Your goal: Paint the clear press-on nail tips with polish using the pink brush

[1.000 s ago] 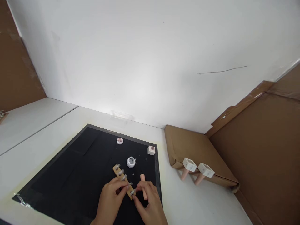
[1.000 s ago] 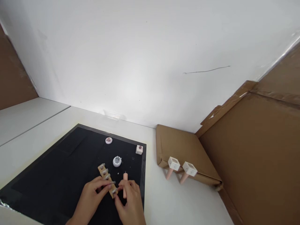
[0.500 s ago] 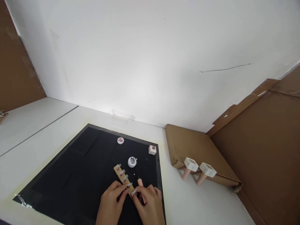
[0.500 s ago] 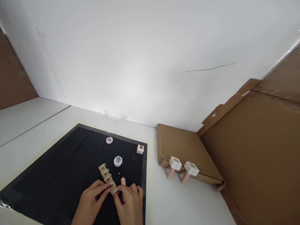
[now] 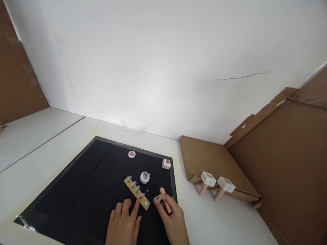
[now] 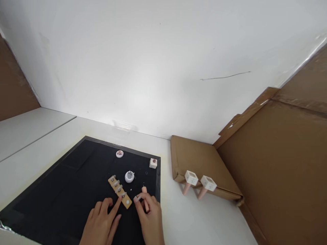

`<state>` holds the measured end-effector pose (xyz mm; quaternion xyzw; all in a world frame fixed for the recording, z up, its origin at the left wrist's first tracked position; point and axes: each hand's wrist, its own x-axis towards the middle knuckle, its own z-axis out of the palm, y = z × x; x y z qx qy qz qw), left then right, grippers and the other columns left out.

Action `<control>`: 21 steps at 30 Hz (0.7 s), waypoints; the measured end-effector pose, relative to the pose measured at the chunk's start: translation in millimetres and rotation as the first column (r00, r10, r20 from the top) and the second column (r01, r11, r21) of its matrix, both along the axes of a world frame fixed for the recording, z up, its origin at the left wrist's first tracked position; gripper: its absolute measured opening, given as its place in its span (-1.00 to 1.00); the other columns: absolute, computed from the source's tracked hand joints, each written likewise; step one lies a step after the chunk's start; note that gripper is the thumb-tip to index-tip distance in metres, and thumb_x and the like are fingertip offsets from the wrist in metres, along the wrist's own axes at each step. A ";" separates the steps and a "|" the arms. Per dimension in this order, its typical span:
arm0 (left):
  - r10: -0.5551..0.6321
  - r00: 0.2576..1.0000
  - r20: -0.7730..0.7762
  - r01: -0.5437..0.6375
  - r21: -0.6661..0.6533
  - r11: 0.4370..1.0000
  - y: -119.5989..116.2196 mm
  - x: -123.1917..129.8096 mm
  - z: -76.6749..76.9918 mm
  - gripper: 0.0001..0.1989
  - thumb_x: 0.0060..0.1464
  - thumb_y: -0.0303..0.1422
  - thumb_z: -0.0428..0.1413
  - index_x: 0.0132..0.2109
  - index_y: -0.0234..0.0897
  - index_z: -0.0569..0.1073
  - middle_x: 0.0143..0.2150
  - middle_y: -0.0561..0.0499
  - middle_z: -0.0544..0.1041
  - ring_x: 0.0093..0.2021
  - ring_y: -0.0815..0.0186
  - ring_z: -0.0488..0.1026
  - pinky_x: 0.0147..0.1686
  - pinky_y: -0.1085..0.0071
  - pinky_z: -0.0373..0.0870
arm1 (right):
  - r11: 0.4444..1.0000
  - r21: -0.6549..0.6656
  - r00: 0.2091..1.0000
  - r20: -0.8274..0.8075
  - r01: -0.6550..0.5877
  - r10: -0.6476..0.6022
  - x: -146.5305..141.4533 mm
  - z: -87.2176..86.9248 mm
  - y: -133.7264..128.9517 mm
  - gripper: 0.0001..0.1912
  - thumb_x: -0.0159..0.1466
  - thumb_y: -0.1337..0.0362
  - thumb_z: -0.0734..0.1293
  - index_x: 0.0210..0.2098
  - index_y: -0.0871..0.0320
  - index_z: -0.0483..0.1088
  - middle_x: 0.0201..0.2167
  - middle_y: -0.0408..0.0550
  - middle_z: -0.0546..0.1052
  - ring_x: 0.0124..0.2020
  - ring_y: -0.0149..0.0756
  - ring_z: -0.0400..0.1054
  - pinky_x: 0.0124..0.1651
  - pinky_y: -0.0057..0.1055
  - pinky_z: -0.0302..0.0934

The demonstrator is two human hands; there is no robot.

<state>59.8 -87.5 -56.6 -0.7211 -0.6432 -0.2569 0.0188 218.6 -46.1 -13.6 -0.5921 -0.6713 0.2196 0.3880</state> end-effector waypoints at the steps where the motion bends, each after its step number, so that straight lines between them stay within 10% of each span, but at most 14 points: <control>1: 0.011 1.000 0.013 -0.011 -0.020 1.000 0.9 1.1 1.7 -0.62 0.09 -0.47 0.09 0.07 -0.14 0.49 -0.22 -0.10 0.49 -0.29 0.17 0.38 -0.36 0.32 0.28 | 1.000 0.003 1.000 -0.017 -0.001 0.002 -0.1 3.1 0.5 -0.58 0.21 -0.11 0.24 -0.43 0.09 0.49 -0.56 -0.08 0.48 -0.47 -0.19 0.40 -0.35 -0.41 0.26; 7: -0.046 0.895 0.443 0.100 -0.100 0.990 6.6 -6.5 16.7 -0.66 0.19 -0.43 -0.04 0.03 -0.22 0.51 -0.25 -0.12 0.48 -0.25 0.16 0.40 -0.28 0.28 0.32 | 0.997 0.028 0.996 -0.054 -0.068 0.070 -3.6 27.2 4.4 -0.68 0.22 -0.01 0.28 -0.38 0.10 0.49 -0.55 -0.09 0.46 -0.53 -0.26 0.34 -0.39 -0.41 0.25; 11: -0.015 0.507 0.862 0.378 -0.207 0.902 19.3 -23.6 50.4 -0.68 0.18 -0.22 0.00 -0.11 -0.25 0.57 -0.28 -0.09 0.52 -0.30 0.22 0.42 -0.30 0.35 0.33 | 0.984 0.059 0.985 -0.045 -0.165 0.168 -15.0 51.3 5.4 -0.76 0.23 0.09 0.29 -0.41 0.10 0.49 -0.58 -0.13 0.42 -0.53 -0.30 0.30 -0.42 -0.43 0.21; 16: 0.211 0.010 0.977 0.662 -0.165 0.731 42.7 -34.4 101.9 -0.64 -0.04 -0.10 0.22 -0.25 -0.33 0.61 -0.45 0.01 0.49 -0.42 0.37 0.33 -0.38 0.47 0.25 | 0.956 0.101 0.961 0.007 -0.275 0.276 -36.6 80.2 10.7 -0.81 0.20 0.21 0.32 -0.51 0.07 0.48 -0.65 -0.19 0.38 -0.52 -0.32 0.27 -0.38 -0.42 0.15; 21: 0.274 -0.192 0.942 0.732 -0.048 0.680 66.9 -38.3 120.7 -0.79 -0.09 -0.30 0.30 -0.33 -0.39 0.61 -0.44 -0.01 0.48 -0.43 0.42 0.33 -0.34 0.49 0.27 | 0.947 0.161 0.960 0.010 -0.276 0.279 -47.9 95.8 27.6 -0.85 0.21 0.28 0.29 -0.48 0.08 0.46 -0.57 -0.17 0.42 -0.47 -0.31 0.29 -0.31 -0.38 0.18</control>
